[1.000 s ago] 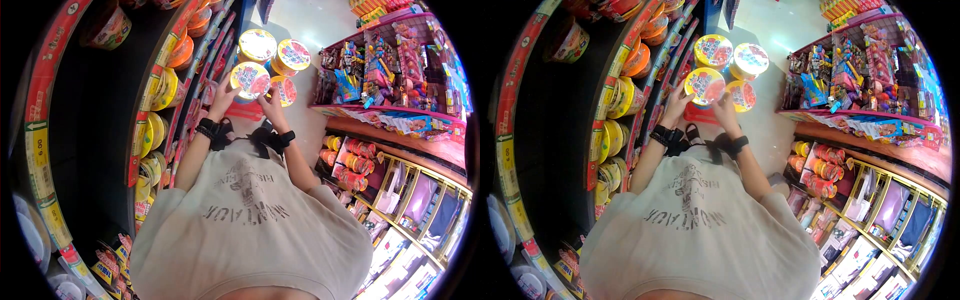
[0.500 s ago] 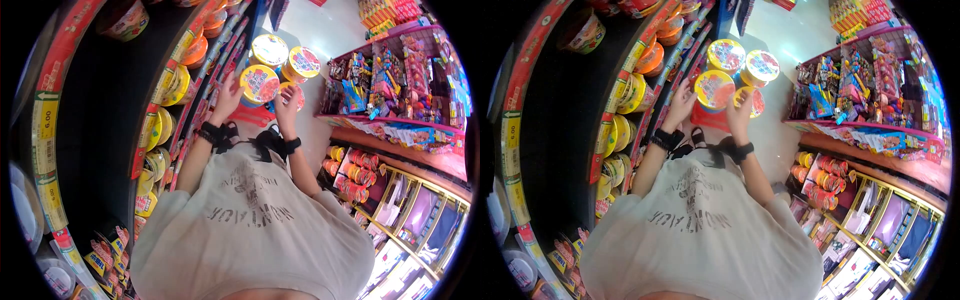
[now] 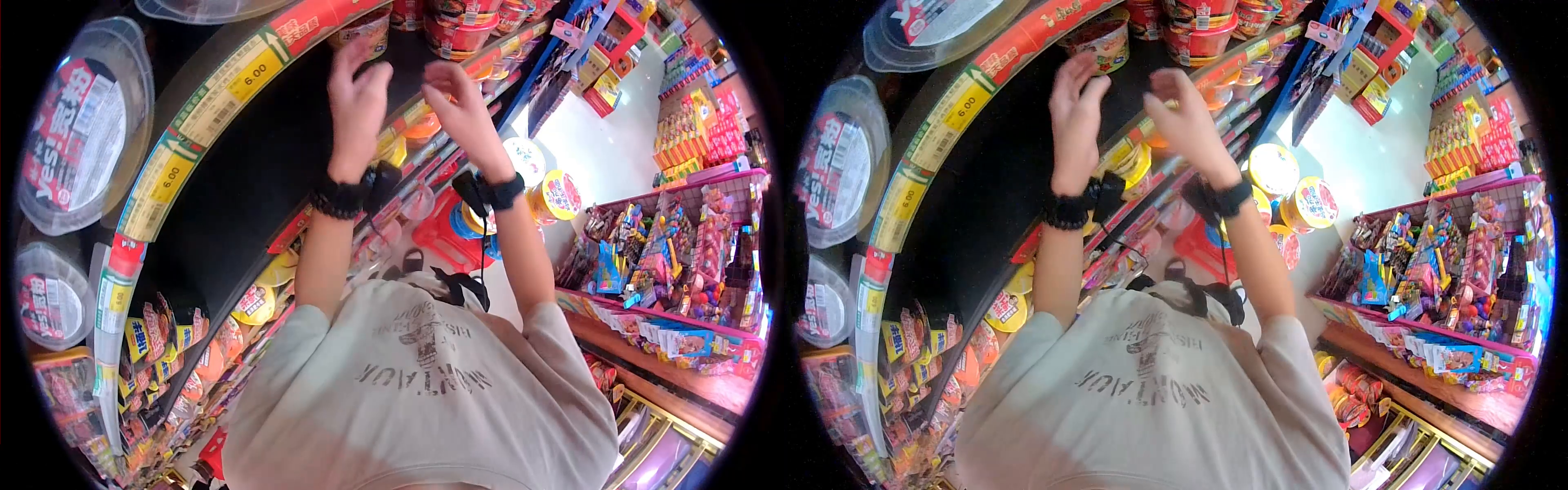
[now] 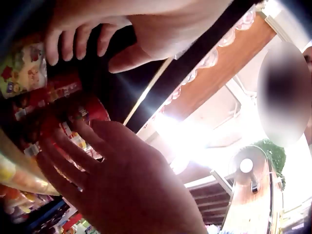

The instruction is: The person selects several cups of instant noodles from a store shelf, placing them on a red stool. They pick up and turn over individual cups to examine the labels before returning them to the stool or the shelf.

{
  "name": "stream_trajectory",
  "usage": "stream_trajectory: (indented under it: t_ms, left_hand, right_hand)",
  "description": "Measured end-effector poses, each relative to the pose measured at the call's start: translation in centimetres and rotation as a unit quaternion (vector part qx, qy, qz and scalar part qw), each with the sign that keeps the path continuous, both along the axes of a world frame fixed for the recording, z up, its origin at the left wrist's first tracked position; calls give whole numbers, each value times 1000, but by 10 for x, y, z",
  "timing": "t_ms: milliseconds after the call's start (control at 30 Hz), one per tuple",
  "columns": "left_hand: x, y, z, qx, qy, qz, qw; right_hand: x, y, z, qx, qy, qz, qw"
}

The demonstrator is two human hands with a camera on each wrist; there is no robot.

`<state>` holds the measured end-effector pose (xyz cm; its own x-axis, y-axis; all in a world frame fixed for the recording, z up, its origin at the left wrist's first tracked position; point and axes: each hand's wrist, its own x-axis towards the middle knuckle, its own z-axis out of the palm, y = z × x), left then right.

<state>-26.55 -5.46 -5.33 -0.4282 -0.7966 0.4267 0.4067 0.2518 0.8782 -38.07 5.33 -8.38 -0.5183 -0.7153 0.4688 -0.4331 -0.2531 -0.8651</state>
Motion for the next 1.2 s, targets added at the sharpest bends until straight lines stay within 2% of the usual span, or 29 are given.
stream_trajectory:
  t_ms: [100, 167, 300, 400, 433, 467, 533, 567, 667, 700, 800, 900, 933, 1000, 1033, 1167, 1200]
  left_hand:
    - [-14, -40, 7, 24, 19, -14, 999]
    - [-28, -59, 3, 74, 45, -60, 994]
    - [-57, -94, -12, 139, 10, 44, 989]
    - [-64, -116, -27, 193, 53, -23, 980]
    - [-63, -112, -29, 146, 38, -11, 988]
    - [-63, -108, -31, 101, 23, 3, 995]
    - [-76, -134, -38, 140, -40, 32, 989]
    - [-79, -141, -47, 143, -17, 18, 989]
    - [-60, -103, -25, 183, -65, 109, 975]
    - [-53, -103, -30, 207, -29, 60, 976]
    - [-35, -67, -34, 132, 30, 141, 981]
    - [-28, -34, -40, 75, 58, 192, 977]
    - [-21, -27, -42, 101, 59, 169, 979]
    - [-8, -17, -39, 152, 59, 121, 979]
    - [-3, -7, -30, 178, 38, 131, 975]
    - [13, 29, -6, 193, 80, 115, 971]
    - [17, 37, -3, 182, 64, 110, 975]
  right_hand:
    - [-18, -49, 10, -13, -100, 69, 993]
    - [-24, -75, 14, -10, -80, 50, 996]
    - [-52, -130, 2, 5, -18, -6, 1000]
    - [-65, -158, -5, -26, -103, 63, 992]
    - [-67, -163, -8, -40, -45, 65, 996]
    - [-68, -165, -13, -30, -33, 62, 997]
    - [-59, -161, -9, -12, -7, 56, 998]
    - [-58, -160, -10, -9, 8, 46, 999]
    - [-35, -134, 4, -10, 0, -16, 1000]
    - [-33, -136, -2, -71, 12, -28, 997]
    - [-16, -103, -2, -55, 30, -19, 998]
    - [11, -70, -8, -67, 36, -64, 995]
    - [18, -60, -5, -88, 41, -65, 993]
    - [34, -34, 12, -69, -53, -35, 996]
    - [40, -23, 21, -61, -101, -21, 993]
    - [55, 12, 27, -72, -128, 0, 989]
    - [54, 23, 24, -65, -79, -19, 995]
